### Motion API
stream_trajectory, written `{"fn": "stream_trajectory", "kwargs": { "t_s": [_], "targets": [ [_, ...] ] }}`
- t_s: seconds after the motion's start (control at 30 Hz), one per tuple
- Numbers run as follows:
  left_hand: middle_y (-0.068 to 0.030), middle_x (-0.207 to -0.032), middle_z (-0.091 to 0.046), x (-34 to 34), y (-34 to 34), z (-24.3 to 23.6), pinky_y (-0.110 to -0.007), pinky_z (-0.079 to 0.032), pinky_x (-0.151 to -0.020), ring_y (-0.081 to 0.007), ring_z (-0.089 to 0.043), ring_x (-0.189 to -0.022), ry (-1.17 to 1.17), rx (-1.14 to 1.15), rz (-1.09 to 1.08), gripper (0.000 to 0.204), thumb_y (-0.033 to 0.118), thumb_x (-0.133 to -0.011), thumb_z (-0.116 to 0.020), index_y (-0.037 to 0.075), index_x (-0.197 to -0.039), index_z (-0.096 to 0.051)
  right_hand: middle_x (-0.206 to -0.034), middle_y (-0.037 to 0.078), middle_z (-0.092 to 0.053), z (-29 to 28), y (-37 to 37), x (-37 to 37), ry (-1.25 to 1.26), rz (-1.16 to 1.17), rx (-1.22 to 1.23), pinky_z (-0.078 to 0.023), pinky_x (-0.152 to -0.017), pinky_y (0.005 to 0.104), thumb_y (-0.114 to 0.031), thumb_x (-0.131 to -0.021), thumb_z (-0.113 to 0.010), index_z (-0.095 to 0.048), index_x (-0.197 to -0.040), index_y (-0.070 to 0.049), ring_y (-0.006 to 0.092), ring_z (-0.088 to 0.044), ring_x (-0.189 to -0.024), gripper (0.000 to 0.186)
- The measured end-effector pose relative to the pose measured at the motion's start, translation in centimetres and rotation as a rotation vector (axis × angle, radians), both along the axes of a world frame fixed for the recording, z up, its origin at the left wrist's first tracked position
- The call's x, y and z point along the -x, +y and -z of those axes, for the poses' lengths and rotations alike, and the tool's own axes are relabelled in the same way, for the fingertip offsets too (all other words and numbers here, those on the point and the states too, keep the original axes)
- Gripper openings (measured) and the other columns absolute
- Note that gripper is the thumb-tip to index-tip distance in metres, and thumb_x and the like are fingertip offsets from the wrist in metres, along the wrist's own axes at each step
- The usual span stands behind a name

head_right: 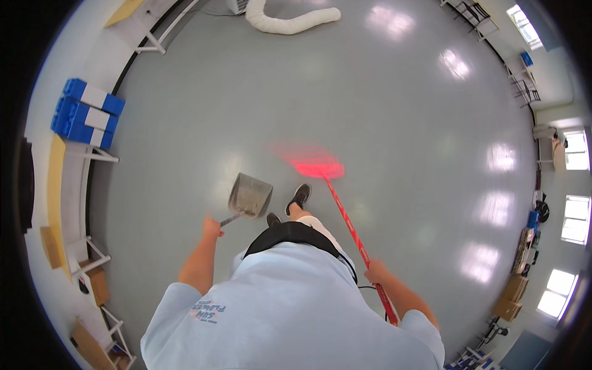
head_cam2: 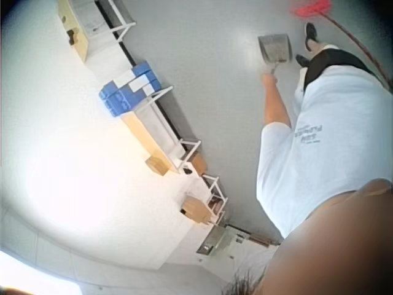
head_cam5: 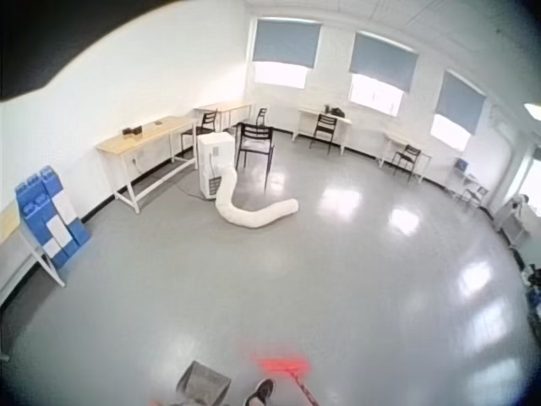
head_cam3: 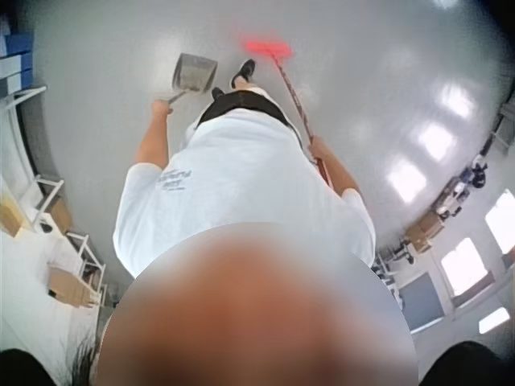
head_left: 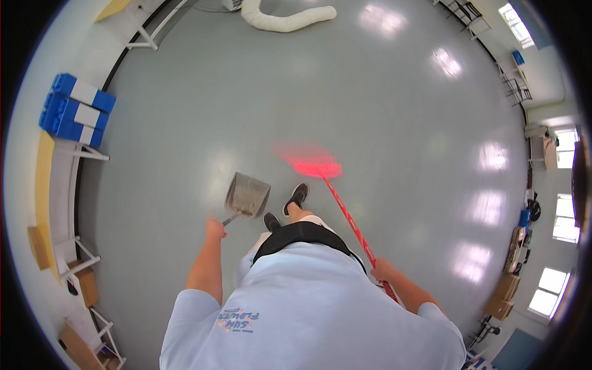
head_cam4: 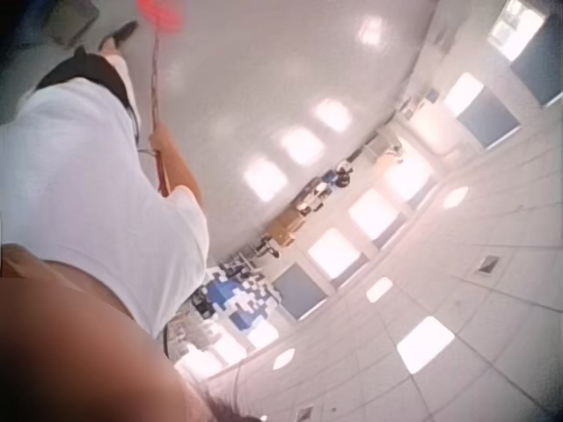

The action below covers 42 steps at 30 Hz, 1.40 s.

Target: Sweeping the floor using a broom and dustpan in a large open area.

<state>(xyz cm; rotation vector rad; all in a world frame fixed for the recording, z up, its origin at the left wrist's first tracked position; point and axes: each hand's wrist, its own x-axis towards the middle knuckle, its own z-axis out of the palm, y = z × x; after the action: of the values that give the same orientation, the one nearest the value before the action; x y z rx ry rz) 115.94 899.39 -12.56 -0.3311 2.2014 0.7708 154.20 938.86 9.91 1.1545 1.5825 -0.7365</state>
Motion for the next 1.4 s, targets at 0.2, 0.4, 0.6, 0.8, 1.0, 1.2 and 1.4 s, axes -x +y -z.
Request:
{"fn": "stream_trajectory", "kwargs": {
  "t_s": [0.2,0.4,0.6,0.8,1.0,1.2,1.4],
  "targets": [
    [-0.018,-0.068,-0.054,-0.4,1.2,-1.9,-0.033,-0.049,-0.037,-0.0278,-0.058,-0.047,-0.069,-0.043,-0.195,0.019,-0.003,-0.072,-0.043,-0.012,-0.089,-0.047,-0.059,0.016,-0.056,8.8,-1.7,-7.6,0.139,-0.017,-0.057,-0.047,-0.043,0.0349,-0.008,-0.068,-0.05,-0.05,-0.078,0.005,0.0255,-0.058,-0.048,0.016],
    [-0.0189,-0.07,-0.055,1.8,6.3,-6.2,-0.03,-0.049,-0.039,-0.0263,-0.058,-0.048,-0.057,-0.052,-0.233,0.022,0.001,-0.074,-0.043,-0.013,-0.09,-0.048,-0.071,0.018,-0.057,13.8,-0.8,-9.0,0.3,0.063,-0.141,-0.045,-0.044,0.0379,-0.009,-0.067,-0.05,-0.05,-0.085,0.001,0.0287,-0.058,-0.053,0.02],
    [-0.0182,-0.07,-0.055,5.8,10.9,-8.0,-0.029,-0.05,-0.041,-0.0247,-0.059,-0.05,-0.003,-0.142,-0.217,0.024,0.002,-0.074,-0.042,-0.013,-0.094,-0.046,-0.055,0.015,-0.055,16.1,7.9,3.6,0.404,0.291,-0.194,-0.044,-0.038,0.0359,-0.006,-0.066,-0.048,-0.051,-0.078,0.002,0.0255,-0.056,-0.044,0.015],
    [-0.0178,-0.072,-0.054,10.4,19.0,-9.8,-0.029,-0.05,-0.041,-0.0222,-0.058,-0.05,0.087,-0.165,-0.199,0.026,0.002,-0.074,-0.042,-0.012,-0.096,-0.046,-0.046,0.013,-0.051,19.4,18.9,15.0,0.431,0.496,-0.142,-0.041,-0.036,0.035,-0.004,-0.065,-0.046,-0.049,-0.061,0.002,0.0221,-0.053,-0.038,0.008],
    [-0.0174,-0.071,-0.055,16.9,28.0,-8.7,-0.028,-0.05,-0.041,-0.0214,-0.058,-0.049,0.121,-0.199,-0.122,0.029,0.003,-0.075,-0.041,-0.012,-0.1,-0.046,-0.045,0.011,-0.05,21.0,27.9,22.9,0.351,0.505,-0.15,-0.041,-0.037,0.0341,-0.006,-0.065,-0.046,-0.049,-0.051,0.001,0.0219,-0.052,-0.039,0.016],
    [-0.0175,-0.071,-0.055,24.8,37.8,-7.1,-0.027,-0.049,-0.042,-0.0218,-0.058,-0.05,0.085,-0.183,-0.071,0.028,0.003,-0.075,-0.042,-0.012,-0.097,-0.047,-0.045,0.011,-0.051,17.5,36.0,30.4,0.37,0.629,-0.154,-0.04,-0.036,0.0328,-0.007,-0.065,-0.047,-0.05,-0.051,0.0,0.0204,-0.051,-0.037,0.016],
    [-0.0167,-0.068,-0.056,32.0,48.1,-7.1,-0.028,-0.05,-0.042,-0.022,-0.058,-0.05,0.05,-0.252,-0.005,0.027,0.003,-0.075,-0.042,-0.013,-0.095,-0.047,-0.046,0.011,-0.051,15.9,40.8,34.0,0.389,0.747,-0.183,-0.038,-0.034,0.033,-0.005,-0.064,-0.049,-0.048,-0.055,0.0,0.0205,-0.05,-0.036,0.011]
  ]
}}
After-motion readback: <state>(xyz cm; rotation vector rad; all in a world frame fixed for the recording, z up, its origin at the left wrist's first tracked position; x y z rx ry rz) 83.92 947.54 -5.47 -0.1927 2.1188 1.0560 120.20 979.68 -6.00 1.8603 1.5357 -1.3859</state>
